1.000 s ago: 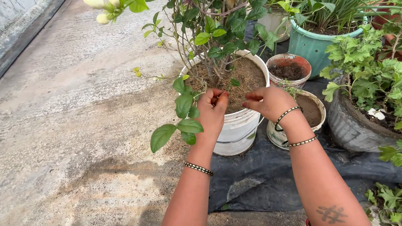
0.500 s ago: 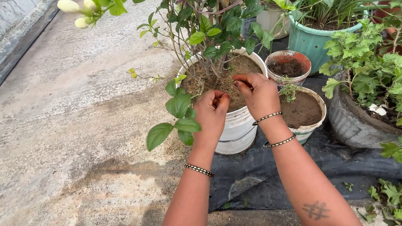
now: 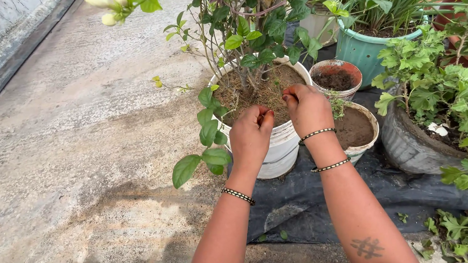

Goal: The recorder uses their hands to prune dead leaves and check the health of several potted plants on a balcony.

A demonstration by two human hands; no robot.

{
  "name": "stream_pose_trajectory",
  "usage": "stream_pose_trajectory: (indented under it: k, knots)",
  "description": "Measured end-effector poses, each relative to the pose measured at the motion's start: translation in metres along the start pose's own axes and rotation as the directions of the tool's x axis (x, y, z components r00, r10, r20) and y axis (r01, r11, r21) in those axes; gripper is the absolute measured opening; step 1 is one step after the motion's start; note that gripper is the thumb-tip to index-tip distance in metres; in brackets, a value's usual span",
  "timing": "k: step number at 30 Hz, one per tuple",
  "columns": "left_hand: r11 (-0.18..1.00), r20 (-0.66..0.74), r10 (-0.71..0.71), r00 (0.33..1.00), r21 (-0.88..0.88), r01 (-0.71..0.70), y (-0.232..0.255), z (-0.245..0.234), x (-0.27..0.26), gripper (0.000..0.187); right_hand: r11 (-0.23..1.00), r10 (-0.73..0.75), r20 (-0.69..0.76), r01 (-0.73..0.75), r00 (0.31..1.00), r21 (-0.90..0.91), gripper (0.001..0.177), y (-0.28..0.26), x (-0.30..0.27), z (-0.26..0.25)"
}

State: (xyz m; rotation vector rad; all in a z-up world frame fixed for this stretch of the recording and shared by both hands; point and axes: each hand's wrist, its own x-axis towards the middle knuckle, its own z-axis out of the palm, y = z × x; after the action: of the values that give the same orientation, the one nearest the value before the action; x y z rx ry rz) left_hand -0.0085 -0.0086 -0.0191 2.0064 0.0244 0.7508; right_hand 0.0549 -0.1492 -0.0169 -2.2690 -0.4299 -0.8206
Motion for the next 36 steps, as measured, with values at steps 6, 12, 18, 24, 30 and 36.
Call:
stream_pose_trajectory:
  k: [6,12,18,24,30,36]
  knots:
    - [0.998,0.008,0.026,1.000,-0.066,-0.026,-0.025,0.028,-0.004,0.014,0.997,0.020,-0.023,-0.022,1.000,-0.070,0.010,0.008,-0.003,0.005]
    - [0.999,-0.066,-0.020,0.998,-0.047,0.017,-0.009,0.019,-0.001,0.014,0.985,0.133,-0.044,-0.137,0.990,-0.104,0.011,0.050,0.000,0.018]
    - [0.999,0.031,-0.035,0.999,-0.014,0.036,-0.030,0.020,0.001,0.018,0.959,0.248,0.285,-0.192,0.926,-0.210,0.022,0.062,0.000,0.013]
    - [0.967,0.150,-0.078,0.986,-0.229,0.112,-0.043,-0.005,0.000,0.028,0.921,0.322,0.349,-0.205,0.880,-0.333,0.026,0.026,-0.002,-0.022]
    - [0.979,0.100,-0.196,0.976,-0.037,0.200,0.007,-0.072,-0.009,0.025,0.966,0.248,0.246,-0.221,0.937,-0.136,0.026,-0.014,0.002,-0.066]
    - [0.791,0.049,-0.252,0.967,-0.565,0.234,0.034,-0.101,-0.040,0.022,0.953,0.190,0.238,-0.237,0.952,0.188,0.026,-0.089,-0.008,-0.101]
